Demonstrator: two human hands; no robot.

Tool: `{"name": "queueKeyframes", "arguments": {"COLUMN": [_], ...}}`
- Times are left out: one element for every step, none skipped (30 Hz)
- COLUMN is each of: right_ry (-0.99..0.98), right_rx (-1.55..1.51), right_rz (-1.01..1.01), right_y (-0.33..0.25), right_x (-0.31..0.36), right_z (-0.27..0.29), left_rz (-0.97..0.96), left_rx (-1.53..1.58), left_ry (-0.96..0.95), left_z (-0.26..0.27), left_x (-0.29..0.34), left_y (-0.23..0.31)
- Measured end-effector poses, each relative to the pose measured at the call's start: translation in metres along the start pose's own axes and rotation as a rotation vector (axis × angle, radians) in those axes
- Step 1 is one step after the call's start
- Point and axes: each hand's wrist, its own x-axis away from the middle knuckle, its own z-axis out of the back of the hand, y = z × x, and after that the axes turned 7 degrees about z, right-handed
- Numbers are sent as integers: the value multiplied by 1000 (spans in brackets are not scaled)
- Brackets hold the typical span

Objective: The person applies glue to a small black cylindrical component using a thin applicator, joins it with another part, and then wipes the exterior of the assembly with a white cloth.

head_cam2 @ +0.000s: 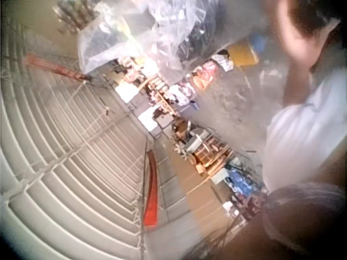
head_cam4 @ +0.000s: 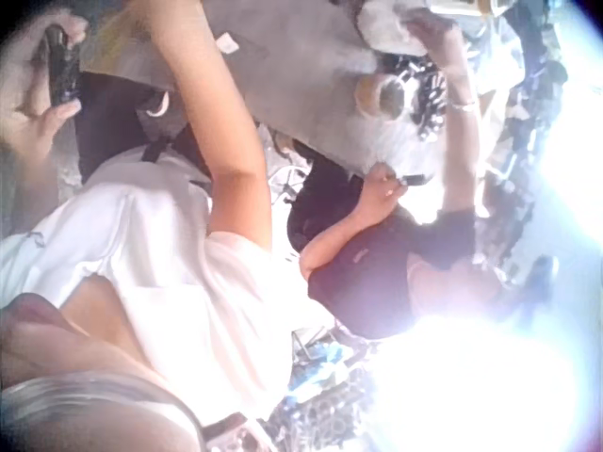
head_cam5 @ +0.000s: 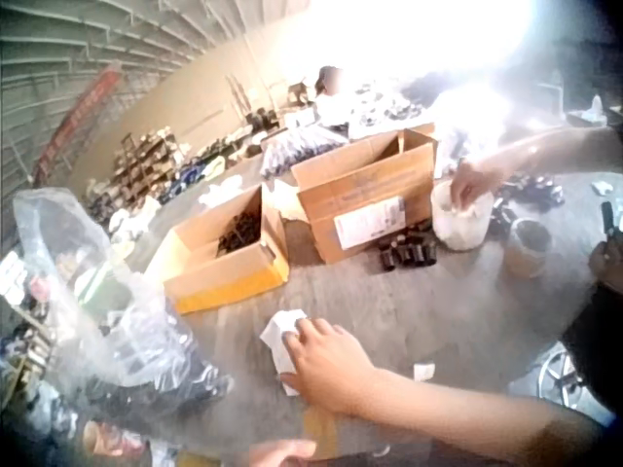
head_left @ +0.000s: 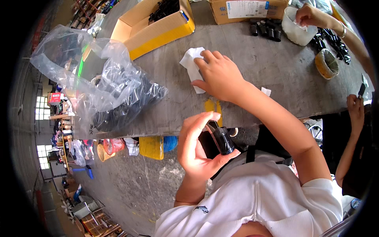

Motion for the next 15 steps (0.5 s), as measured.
{"name": "queueKeyframes", "arguments": {"right_ry": [-37, -79, -120, -15, 88, 187, 160, 220, 230, 241, 244, 246, 224, 238, 302], "right_rx": [42, 81, 120, 46, -33, -106, -281, -478, -705, -930, -1063, -1204, -1245, -1273, -1173], "right_rz": [6, 12, 18, 46, 79, 107, 35, -58, -106, -157, -229, -297, -321, -362, -323], "right_y": [1, 2, 1, 3, 4, 5, 8, 3, 4, 7, 5, 2, 2, -4, -11], "right_x": [-6, -11, -13, -10, -7, -4, 1, 8, 16, 25, 36, 47, 59, 70, 80], "right_z": [-8, -15, -21, -22, -19, -11, 2, 13, 22, 32, 46, 59, 67, 76, 83], "left_rz": [-20, -33, -63, -95, -125, -139, -154, -166, -180, -195, -212, -221, -229, -240, -248], "left_rx": [-36, -72, -112, -151, -195, -211, -226, -237, -249, -261, -254, -264, -275, -279, -285], "left_ry": [-5, -8, -35, -64, -87, -91, -97, -100, -104, -108, -113, -113, -112, -115, -121], "left_z": [3, 8, 11, 13, 16, 17, 17, 19, 20, 21, 20, 19, 19, 18, 15], "left_x": [-4, -5, -7, -10, -12, -13, -16, -16, -16, -16, -17, -17, -17, -17, -19], "left_y": [5, 8, 9, 9, 9, 10, 11, 11, 13, 14, 12, 13, 13, 13, 14]}}
